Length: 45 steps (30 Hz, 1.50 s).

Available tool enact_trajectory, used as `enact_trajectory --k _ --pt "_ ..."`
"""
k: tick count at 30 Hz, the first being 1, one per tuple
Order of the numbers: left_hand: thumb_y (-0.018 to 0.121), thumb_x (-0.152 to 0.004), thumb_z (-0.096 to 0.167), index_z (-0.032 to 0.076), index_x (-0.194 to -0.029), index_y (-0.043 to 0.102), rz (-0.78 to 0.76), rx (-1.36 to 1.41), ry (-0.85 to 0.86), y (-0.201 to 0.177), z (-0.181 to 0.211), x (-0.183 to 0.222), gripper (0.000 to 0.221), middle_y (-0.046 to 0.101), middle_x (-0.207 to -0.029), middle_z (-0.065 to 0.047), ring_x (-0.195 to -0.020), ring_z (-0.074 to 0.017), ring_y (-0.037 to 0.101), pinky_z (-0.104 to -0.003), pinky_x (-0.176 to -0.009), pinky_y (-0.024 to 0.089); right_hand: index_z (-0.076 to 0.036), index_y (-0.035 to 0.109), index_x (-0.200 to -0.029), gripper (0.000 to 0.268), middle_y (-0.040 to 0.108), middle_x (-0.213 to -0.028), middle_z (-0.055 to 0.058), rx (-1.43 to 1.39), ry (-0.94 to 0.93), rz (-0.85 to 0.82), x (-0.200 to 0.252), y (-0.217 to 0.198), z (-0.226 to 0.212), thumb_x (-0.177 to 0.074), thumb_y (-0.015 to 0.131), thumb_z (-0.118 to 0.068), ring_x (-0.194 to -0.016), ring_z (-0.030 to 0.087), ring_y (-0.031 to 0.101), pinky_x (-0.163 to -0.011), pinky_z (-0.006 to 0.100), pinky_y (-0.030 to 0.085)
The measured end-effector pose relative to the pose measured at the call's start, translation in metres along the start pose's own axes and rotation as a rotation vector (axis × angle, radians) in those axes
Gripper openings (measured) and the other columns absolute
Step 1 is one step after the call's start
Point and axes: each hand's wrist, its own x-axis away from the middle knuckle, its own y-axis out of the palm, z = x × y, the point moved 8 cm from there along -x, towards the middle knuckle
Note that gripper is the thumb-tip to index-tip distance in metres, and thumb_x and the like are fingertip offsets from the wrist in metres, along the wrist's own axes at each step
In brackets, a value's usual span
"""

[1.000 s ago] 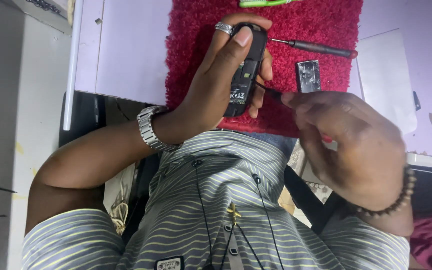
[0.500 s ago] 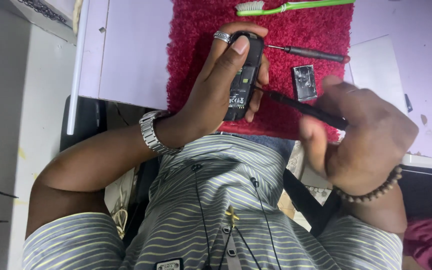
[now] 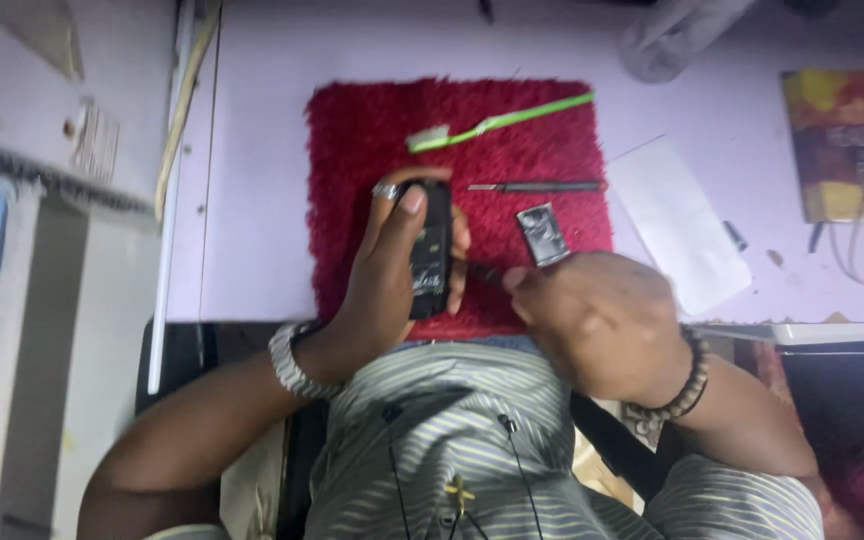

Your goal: Disassembling a mobile phone to access internal components using a screwdriver and prying tools

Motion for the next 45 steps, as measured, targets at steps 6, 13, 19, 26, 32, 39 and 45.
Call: enact_trajectory --k 6,13,19,26,32,39,45 --pt "0.047 -0.108 0.042 0.008 -0.136 0.048 0.02 -0.037 -0.043 -0.001 0.001 0.001 0.045 0.063 -0.089 -0.013 -0.054 -0.022 0.058 -0.035 -0.036 0.049 -0.005 0.073 -0.093 0.04 0.061 -0.07 0.003 0.027 -0.055 0.134 -0.008 -0.014 -0.006 -0.108 0.057 -0.039 -0.057 0.019 0.057 -0.047 0.031 0.044" --pt "0.046 -0.109 0.043 0.007 -0.137 0.046 -0.022 -0.034 -0.025 0.004 0.004 0.001 0.045 0.062 -0.09 -0.014 -0.052 -0.0221 0.058 -0.035 -0.039 0.051 0.002 0.064 -0.121 0.029 0.066 -0.105 0.016 -0.157 -0.058 0.031 -0.01 -0.01 -0.004 -0.095 0.057 -0.008 -0.088 0.033 0.069 -0.069 0.041 0.058" --pt "0.047 -0.109 0.042 0.008 -0.137 0.047 -0.016 0.005 -0.044 0.0 -0.001 -0.001 0.043 0.063 -0.089 -0.014 -0.052 -0.0226 0.059 -0.036 -0.039 0.051 -0.003 0.057 -0.117 0.014 0.054 -0.076 0.004 -0.123 -0.175 0.225 -0.011 -0.024 -0.012 -0.107 0.062 0.006 -0.061 0.022 0.049 -0.054 0.037 0.041" --pt "0.046 -0.11 0.042 0.007 -0.137 0.047 -0.037 -0.01 0.006 0.0 0.0 -0.002 0.044 0.063 -0.089 -0.014 -0.053 -0.0225 0.058 -0.036 -0.038 0.051 -0.005 0.062 -0.113 0.013 0.055 -0.073 0.003 0.005 -0.115 0.198 -0.012 -0.021 -0.009 -0.109 0.067 -0.016 -0.058 0.02 0.05 -0.05 0.035 0.042" --pt "0.045 -0.111 0.043 0.009 -0.138 0.047 -0.058 -0.03 0.012 -0.002 -0.001 -0.003 0.043 0.064 -0.09 -0.013 -0.053 -0.0215 0.06 -0.035 -0.039 0.051 -0.002 0.059 -0.123 0.025 0.064 -0.08 0.007 -0.027 -0.113 0.17 -0.008 -0.018 -0.01 -0.106 0.058 -0.021 -0.061 0.022 0.059 -0.053 0.036 0.048" --pt "0.047 -0.109 0.045 0.009 -0.138 0.046 -0.08 -0.031 0.013 0.0 -0.002 -0.003 0.046 0.063 -0.09 -0.013 -0.054 -0.0212 0.06 -0.035 -0.039 0.05 0.0 0.057 -0.128 0.031 0.064 -0.092 0.013 -0.121 -0.086 0.083 -0.013 -0.019 -0.008 -0.098 0.055 -0.007 -0.074 0.03 0.061 -0.062 0.042 0.05" --pt "0.046 -0.11 0.043 0.009 -0.138 0.046 -0.076 -0.008 -0.014 0.001 -0.002 -0.002 0.044 0.063 -0.091 -0.014 -0.054 -0.0216 0.058 -0.036 -0.04 0.051 -0.004 0.058 -0.12 0.019 0.059 -0.08 0.006 -0.095 -0.144 0.165 -0.012 -0.022 -0.007 -0.106 0.071 -0.002 -0.063 0.023 0.055 -0.055 0.038 0.047"
